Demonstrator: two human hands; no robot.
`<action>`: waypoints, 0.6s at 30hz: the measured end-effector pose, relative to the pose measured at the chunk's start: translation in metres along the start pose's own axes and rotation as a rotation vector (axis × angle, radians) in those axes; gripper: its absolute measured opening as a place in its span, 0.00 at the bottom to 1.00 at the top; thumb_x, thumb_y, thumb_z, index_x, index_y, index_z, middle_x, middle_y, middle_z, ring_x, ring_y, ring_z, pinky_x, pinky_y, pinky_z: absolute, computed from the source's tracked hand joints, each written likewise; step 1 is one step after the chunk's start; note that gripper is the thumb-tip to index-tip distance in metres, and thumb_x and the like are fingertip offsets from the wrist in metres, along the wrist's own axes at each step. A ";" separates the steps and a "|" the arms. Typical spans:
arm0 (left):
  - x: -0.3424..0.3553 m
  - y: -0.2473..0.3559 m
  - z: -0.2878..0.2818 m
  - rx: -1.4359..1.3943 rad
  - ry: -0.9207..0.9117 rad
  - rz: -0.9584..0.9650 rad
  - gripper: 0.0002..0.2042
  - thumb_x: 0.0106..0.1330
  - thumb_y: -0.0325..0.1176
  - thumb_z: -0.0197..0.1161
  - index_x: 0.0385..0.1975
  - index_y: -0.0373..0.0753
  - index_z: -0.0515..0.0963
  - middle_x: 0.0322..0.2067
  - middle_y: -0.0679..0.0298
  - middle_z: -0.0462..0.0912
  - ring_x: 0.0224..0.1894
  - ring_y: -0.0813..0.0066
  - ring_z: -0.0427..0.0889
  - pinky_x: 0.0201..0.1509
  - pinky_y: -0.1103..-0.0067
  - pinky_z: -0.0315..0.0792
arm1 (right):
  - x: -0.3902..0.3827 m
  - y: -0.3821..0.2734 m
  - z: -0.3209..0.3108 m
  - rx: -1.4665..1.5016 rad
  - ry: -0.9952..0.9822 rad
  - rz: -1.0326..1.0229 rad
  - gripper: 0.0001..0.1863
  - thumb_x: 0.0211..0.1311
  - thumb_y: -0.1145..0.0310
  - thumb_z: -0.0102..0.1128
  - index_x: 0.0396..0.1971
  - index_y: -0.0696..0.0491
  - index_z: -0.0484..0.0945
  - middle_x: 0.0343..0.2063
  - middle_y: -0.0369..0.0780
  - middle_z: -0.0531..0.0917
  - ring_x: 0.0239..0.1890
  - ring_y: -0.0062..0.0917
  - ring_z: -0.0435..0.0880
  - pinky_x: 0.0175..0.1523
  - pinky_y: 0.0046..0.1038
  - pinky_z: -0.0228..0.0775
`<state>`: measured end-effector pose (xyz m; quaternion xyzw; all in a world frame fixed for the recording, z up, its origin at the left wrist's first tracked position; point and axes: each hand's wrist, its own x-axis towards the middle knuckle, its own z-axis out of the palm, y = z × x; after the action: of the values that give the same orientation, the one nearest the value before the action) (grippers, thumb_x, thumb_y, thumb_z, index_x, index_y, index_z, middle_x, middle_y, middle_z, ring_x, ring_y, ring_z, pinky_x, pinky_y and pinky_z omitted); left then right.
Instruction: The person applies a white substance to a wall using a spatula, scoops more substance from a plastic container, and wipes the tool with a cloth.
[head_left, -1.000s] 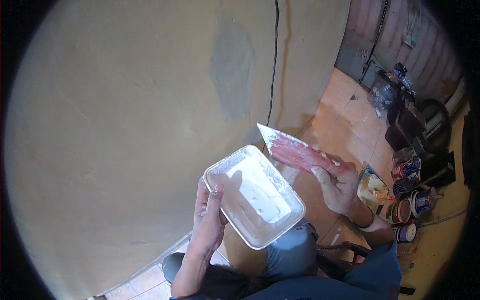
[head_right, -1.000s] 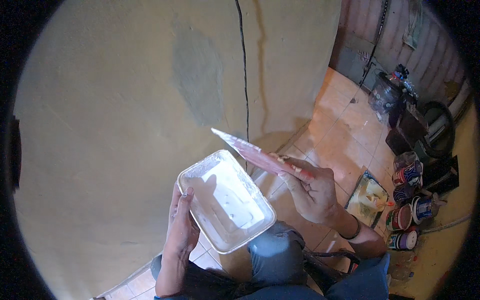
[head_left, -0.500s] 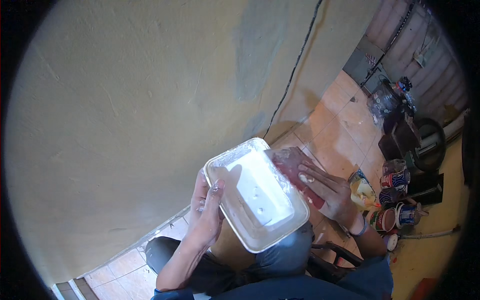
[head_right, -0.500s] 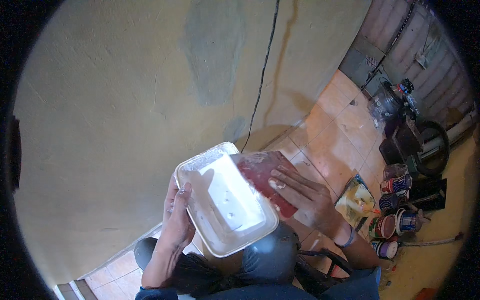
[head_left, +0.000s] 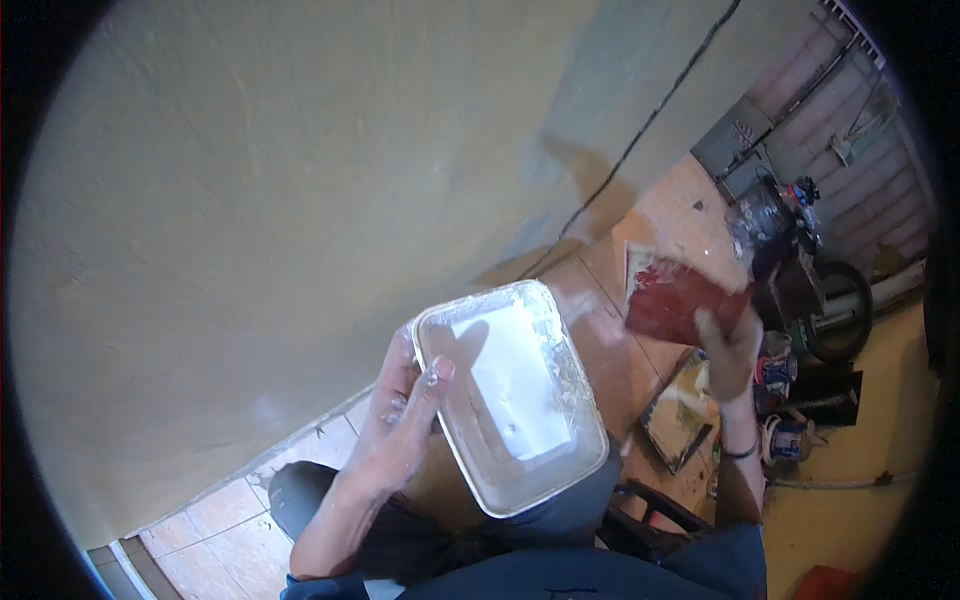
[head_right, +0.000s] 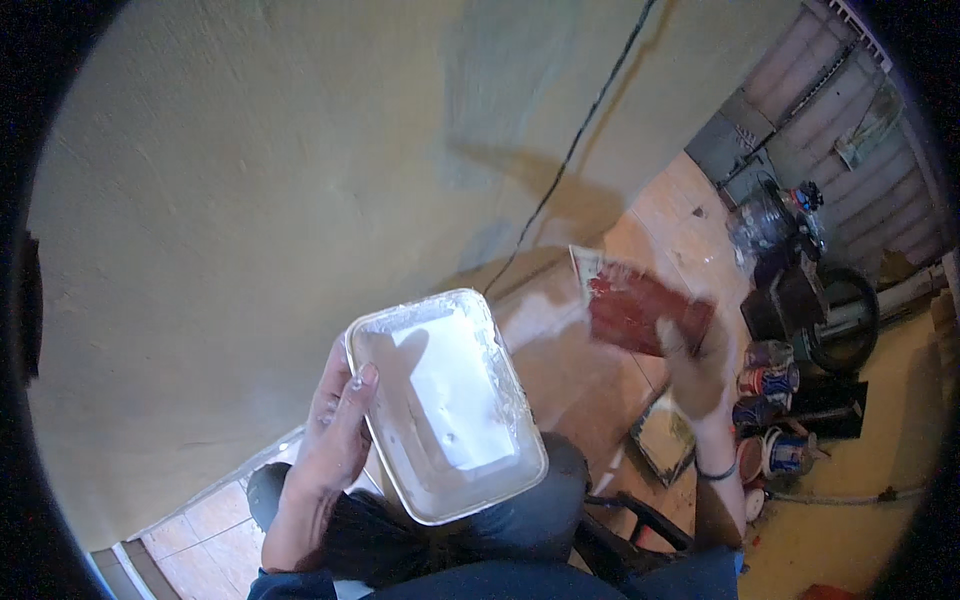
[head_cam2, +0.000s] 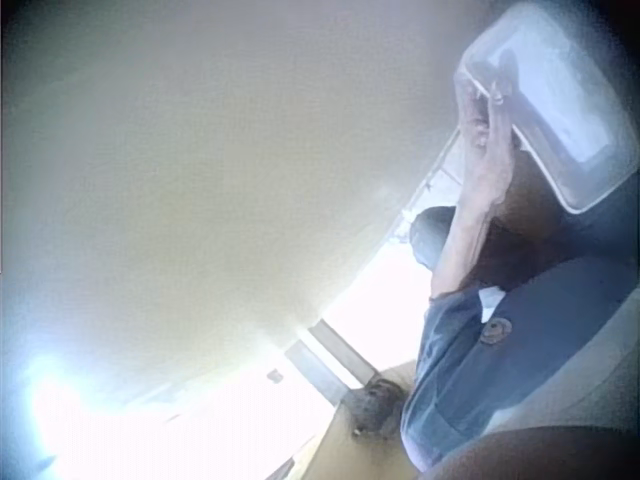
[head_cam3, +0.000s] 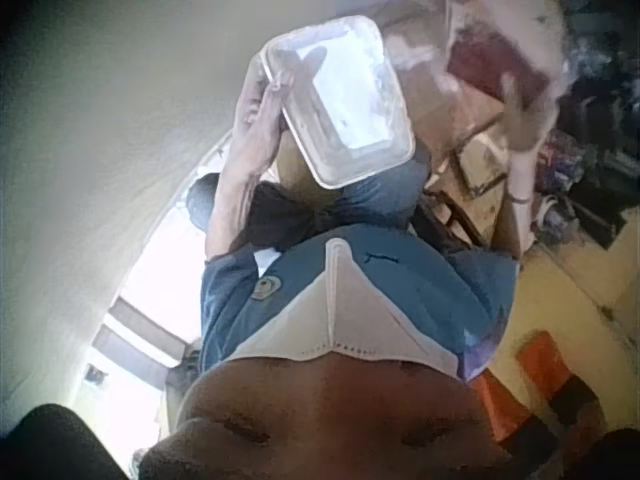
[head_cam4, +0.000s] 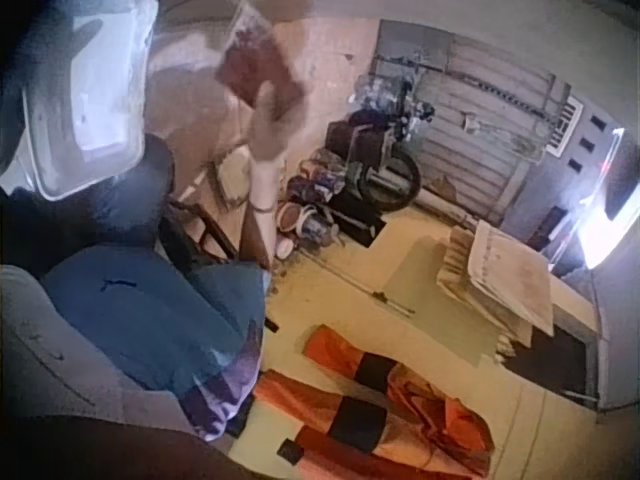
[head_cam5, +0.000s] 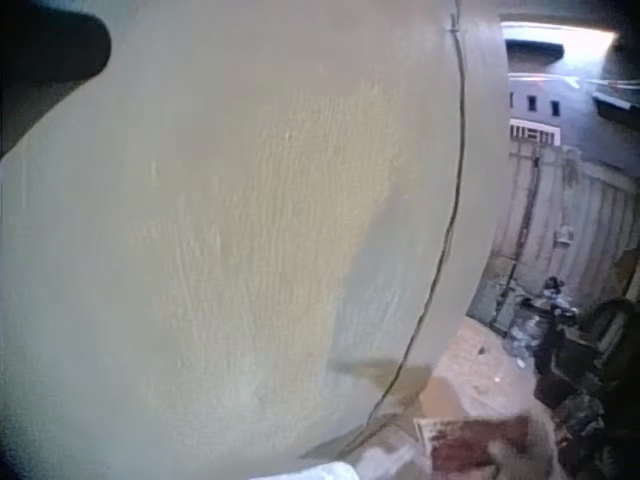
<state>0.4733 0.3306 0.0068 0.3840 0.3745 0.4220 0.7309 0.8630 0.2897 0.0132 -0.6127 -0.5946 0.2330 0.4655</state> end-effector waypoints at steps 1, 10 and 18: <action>0.004 -0.001 -0.002 0.013 -0.005 0.000 0.25 0.82 0.44 0.55 0.74 0.45 0.62 0.64 0.62 0.75 0.65 0.74 0.76 0.63 0.72 0.78 | 0.015 -0.020 -0.001 0.178 0.053 0.040 0.28 0.70 0.75 0.59 0.68 0.66 0.69 0.59 0.46 0.83 0.60 0.27 0.83 0.64 0.32 0.75; 0.005 -0.009 -0.007 -0.027 0.008 -0.038 0.29 0.82 0.46 0.55 0.76 0.38 0.62 0.69 0.60 0.73 0.70 0.73 0.71 0.75 0.74 0.64 | 0.064 -0.030 0.067 0.504 -0.424 0.147 0.27 0.69 0.70 0.64 0.66 0.60 0.69 0.59 0.43 0.81 0.61 0.26 0.80 0.68 0.29 0.69; -0.002 0.003 -0.016 -0.098 -0.034 -0.088 0.26 0.82 0.45 0.55 0.73 0.39 0.65 0.65 0.62 0.75 0.69 0.75 0.71 0.74 0.74 0.64 | 0.049 -0.033 0.067 0.547 -0.630 0.325 0.31 0.68 0.68 0.68 0.68 0.60 0.69 0.59 0.41 0.81 0.62 0.24 0.79 0.67 0.30 0.70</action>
<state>0.4575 0.3338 0.0028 0.3382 0.3575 0.4008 0.7728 0.7989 0.3512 0.0237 -0.4518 -0.5197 0.6272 0.3640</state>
